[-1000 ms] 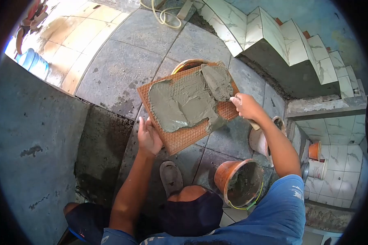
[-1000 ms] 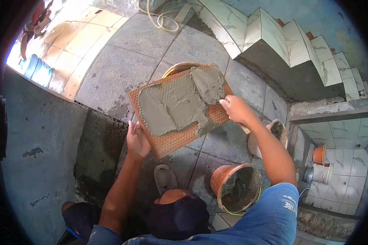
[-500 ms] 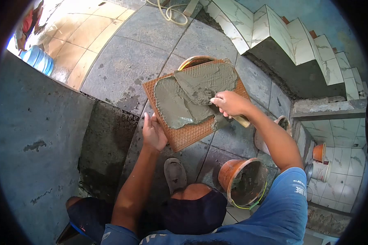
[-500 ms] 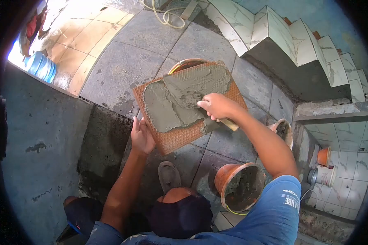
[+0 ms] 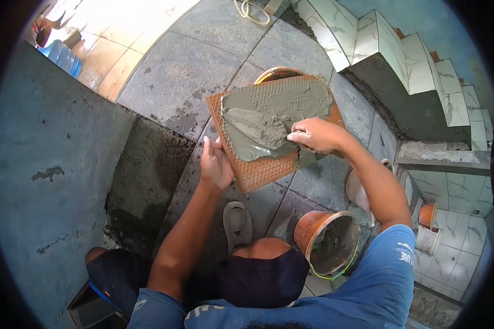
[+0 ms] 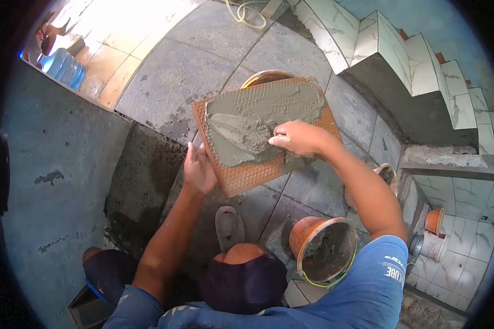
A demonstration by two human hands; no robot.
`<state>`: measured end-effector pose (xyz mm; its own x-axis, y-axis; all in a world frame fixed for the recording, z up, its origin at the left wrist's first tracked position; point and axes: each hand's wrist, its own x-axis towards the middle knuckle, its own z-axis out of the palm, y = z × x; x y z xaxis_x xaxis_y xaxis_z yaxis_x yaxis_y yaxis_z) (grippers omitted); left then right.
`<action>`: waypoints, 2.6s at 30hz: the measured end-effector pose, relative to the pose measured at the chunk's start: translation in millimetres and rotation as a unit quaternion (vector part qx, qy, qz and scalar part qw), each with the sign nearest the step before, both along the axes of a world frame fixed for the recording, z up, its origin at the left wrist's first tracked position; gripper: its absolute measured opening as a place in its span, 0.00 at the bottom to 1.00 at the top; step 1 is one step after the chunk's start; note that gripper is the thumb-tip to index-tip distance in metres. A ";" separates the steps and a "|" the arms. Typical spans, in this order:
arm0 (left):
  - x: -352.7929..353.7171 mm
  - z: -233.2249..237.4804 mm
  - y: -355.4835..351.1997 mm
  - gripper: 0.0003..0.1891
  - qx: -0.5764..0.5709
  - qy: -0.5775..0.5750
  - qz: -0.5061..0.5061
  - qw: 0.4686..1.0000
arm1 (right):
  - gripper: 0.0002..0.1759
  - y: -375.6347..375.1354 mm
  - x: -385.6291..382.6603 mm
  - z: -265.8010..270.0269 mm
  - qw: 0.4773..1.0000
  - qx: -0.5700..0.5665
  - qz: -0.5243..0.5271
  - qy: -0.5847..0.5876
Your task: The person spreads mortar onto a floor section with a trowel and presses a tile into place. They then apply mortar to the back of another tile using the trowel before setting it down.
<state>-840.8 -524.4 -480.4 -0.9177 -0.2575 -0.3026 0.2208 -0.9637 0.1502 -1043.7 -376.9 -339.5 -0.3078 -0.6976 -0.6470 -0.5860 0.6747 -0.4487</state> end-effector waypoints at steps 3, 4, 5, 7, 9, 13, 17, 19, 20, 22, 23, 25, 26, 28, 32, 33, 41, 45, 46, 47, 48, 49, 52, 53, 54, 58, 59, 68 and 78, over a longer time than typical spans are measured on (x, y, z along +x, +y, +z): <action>0.0 -3.9 -0.7 0.37 0.008 0.010 -0.005 1.000 | 0.19 12.4 -0.7 3.9 0.999 0.034 0.011 -0.009; -0.3 -5.5 -0.7 0.37 0.011 0.008 -0.004 1.000 | 0.19 16.4 0.3 5.3 0.999 0.025 0.034 -0.003; 0.0 -7.1 -0.7 0.37 0.007 0.011 -0.005 1.000 | 0.20 20.7 2.1 9.3 0.998 0.039 0.044 -0.002; 1.6 -8.5 -0.6 0.37 0.006 0.012 -0.004 1.000 | 0.20 28.5 9.4 13.7 0.997 0.052 0.049 -0.001; 2.3 -7.8 -1.0 0.37 0.007 0.002 -0.009 1.000 | 0.20 41.0 16.7 11.0 0.996 0.033 0.075 0.021; 1.5 -7.1 -1.2 0.36 0.019 0.025 -0.014 0.999 | 0.19 55.4 39.0 18.3 0.995 0.076 0.052 0.027; 2.2 -9.2 -1.4 0.37 0.025 0.018 -0.013 0.999 | 0.19 64.6 59.8 22.1 0.990 0.100 0.045 0.084; 1.4 -9.2 -2.2 0.37 0.027 0.022 -0.012 0.999 | 0.19 68.1 65.9 23.8 0.988 0.102 0.055 0.105; 1.0 -10.0 -2.9 0.36 0.028 0.021 -0.010 0.999 | 0.19 69.3 67.8 24.4 0.984 0.104 0.065 0.125; 1.5 -9.8 -2.3 0.36 0.031 0.019 -0.009 0.999 | 0.19 72.2 70.0 26.5 0.984 0.104 0.064 0.128; 1.2 -9.6 -2.4 0.36 0.030 0.022 -0.008 0.999 | 0.19 73.3 69.8 27.8 0.984 0.102 0.063 0.134; 1.5 -10.4 -3.3 0.36 0.028 0.024 -0.008 0.999 | 0.18 77.4 67.1 31.6 0.983 0.091 0.060 0.148; 1.5 -11.4 -3.7 0.36 0.024 0.020 -0.009 0.999 | 0.18 79.3 64.9 33.3 0.982 0.079 0.059 0.163; 1.9 -15.1 -3.8 0.36 0.020 0.014 -0.012 1.000 | 0.18 83.5 60.6 36.2 0.979 0.077 0.046 0.183; 3.8 -18.4 -4.8 0.35 0.043 0.038 -0.015 0.998 | 0.18 88.5 72.7 34.5 0.976 0.045 0.011 0.211; 4.7 -18.4 -4.5 0.34 0.052 0.054 -0.019 0.997 | 0.18 90.3 80.2 31.1 0.979 0.035 0.022 0.199; 3.5 -18.3 -5.3 0.36 0.022 0.032 -0.021 0.999 | 0.16 98.4 104.8 16.2 0.957 0.080 -0.052 0.273; 3.4 -5.0 -3.8 0.33 0.014 0.033 -0.019 0.999 | 0.16 113.9 82.9 17.1 0.939 0.092 -0.100 0.316; 4.0 -8.5 -4.5 0.33 0.014 0.036 -0.024 0.999 | 0.16 117.3 76.5 16.0 0.935 0.085 -0.107 0.326; 4.8 -15.0 -5.6 0.34 0.023 0.055 -0.026 0.998 | 0.16 119.1 70.7 15.7 0.935 0.089 -0.119 0.323; 4.8 -16.9 -6.2 0.35 0.033 0.075 -0.027 0.996 | 0.16 121.7 65.0 15.4 0.933 0.091 -0.123 0.325; 4.9 -18.3 -6.5 0.35 0.030 0.075 -0.029 0.996 | 0.17 124.0 59.1 15.0 0.933 0.093 -0.126 0.325; 3.6 -13.5 -5.5 0.35 0.021 0.050 -0.017 0.998 | 0.18 128.3 39.8 14.5 0.930 0.107 -0.145 0.321; 4.1 -14.5 -5.8 0.35 0.020 0.051 -0.020 0.998 | 0.18 135.5 30.9 8.7 0.927 0.104 -0.155 0.325; 4.7 -16.4 -6.2 0.35 0.019 0.045 -0.022 0.999 | 0.19 137.0 24.7 7.0 0.925 0.101 -0.164 0.329; 5.4 -18.4 -6.6 0.35 0.002 0.048 -0.029 0.998 | 0.21 151.9 -1.9 -1.7 0.919 0.102 -0.209 0.318; 5.7 -17.4 -6.1 0.35 0.000 0.049 -0.031 0.998 | 0.21 160.6 -8.5 -9.9 0.919 0.101 -0.211 0.318; 4.4 -12.1 -4.9 0.35 -0.001 0.031 -0.031 0.999 | 0.17 151.3 15.8 7.7 0.913 0.022 -0.401 -0.070; 4.5 -8.8 -4.4 0.35 -0.008 0.036 -0.030 0.999 | 0.19 153.3 -41.4 -5.6 0.879 -0.016 -0.474 -0.053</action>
